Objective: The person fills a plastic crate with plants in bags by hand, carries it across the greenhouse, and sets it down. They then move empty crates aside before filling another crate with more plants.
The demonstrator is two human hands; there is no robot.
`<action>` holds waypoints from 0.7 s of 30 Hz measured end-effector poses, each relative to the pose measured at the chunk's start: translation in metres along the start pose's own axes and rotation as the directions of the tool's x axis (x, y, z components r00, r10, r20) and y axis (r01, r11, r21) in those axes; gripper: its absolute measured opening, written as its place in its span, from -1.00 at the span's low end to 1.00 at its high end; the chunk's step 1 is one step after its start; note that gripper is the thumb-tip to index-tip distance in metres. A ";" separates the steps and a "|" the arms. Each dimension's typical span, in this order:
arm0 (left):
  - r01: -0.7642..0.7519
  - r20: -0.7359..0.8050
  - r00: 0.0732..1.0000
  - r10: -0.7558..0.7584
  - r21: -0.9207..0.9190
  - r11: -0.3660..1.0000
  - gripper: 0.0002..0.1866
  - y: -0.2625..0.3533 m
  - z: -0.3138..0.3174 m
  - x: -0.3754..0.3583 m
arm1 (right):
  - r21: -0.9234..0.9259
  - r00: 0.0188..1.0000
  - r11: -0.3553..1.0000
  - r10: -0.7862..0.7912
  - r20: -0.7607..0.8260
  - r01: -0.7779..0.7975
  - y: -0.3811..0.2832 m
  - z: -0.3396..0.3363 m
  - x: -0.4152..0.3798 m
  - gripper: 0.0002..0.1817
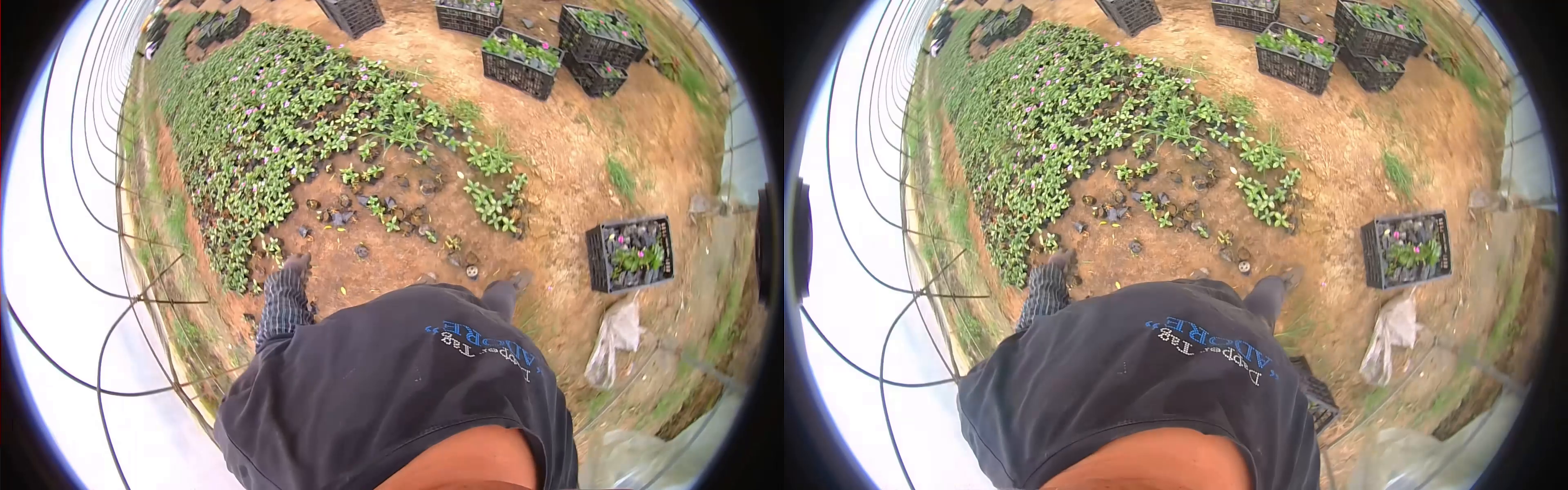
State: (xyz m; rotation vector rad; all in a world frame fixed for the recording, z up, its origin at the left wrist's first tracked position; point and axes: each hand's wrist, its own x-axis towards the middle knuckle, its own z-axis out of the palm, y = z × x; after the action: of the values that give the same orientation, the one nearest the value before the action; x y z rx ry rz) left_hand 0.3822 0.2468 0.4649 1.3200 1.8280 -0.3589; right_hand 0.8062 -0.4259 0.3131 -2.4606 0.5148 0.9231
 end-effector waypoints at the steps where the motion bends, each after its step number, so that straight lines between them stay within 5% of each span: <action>1: 0.004 0.023 1.000 -0.003 -0.051 0.999 -0.57 0.016 0.012 0.003 | 0.026 1.000 1.000 0.015 0.012 -0.015 0.001 -0.011 0.011 -0.79; 4: 0.086 0.018 0.996 -0.084 -0.194 0.977 -0.74 0.084 0.061 -0.023 | 0.088 0.999 0.995 0.044 0.020 -0.045 0.014 -0.054 0.056 -0.80; 10: 0.031 0.272 0.962 -0.004 -0.095 0.995 -0.78 0.157 0.171 -0.078 | 0.101 0.996 0.993 0.070 -0.054 -0.064 0.088 -0.171 0.139 -0.82; 12: 0.010 0.215 0.977 0.019 -0.134 0.991 -0.69 0.180 0.199 -0.111 | -0.237 0.979 0.954 -0.199 -0.046 0.183 0.147 -0.207 0.198 -0.83; 13: 0.054 0.197 0.980 -0.024 -0.151 0.987 -0.74 0.188 0.208 -0.119 | -0.427 0.923 0.836 -0.385 -0.005 0.346 0.192 -0.219 0.246 -0.83; 14: 0.067 0.203 0.979 -0.036 -0.148 0.987 -0.74 0.190 0.215 -0.121 | -0.619 0.721 0.537 -0.689 0.070 0.573 0.235 -0.228 0.289 -0.83; 15: 0.099 0.244 0.969 -0.050 -0.191 0.977 -0.76 0.189 0.218 -0.120 | 0.048 0.977 0.976 -0.210 -0.033 0.212 0.137 -0.249 0.234 -0.83; 16: 0.130 0.283 0.957 -0.061 -0.233 0.964 -0.79 0.188 0.220 -0.122 | 0.778 0.935 0.618 0.333 -0.126 -0.116 -0.002 -0.276 0.146 -0.83; 21: 0.271 0.242 0.953 -0.184 -0.403 0.874 -0.72 0.168 0.233 -0.113 | 0.789 0.996 0.614 0.070 -0.051 -0.003 -0.125 -0.323 0.183 -0.86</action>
State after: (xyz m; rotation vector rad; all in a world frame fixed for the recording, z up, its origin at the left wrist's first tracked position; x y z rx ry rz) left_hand 0.6483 0.0913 0.4462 0.7373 1.7680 -0.1816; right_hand 1.1628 -0.5289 0.4393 -1.6580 0.7981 0.4422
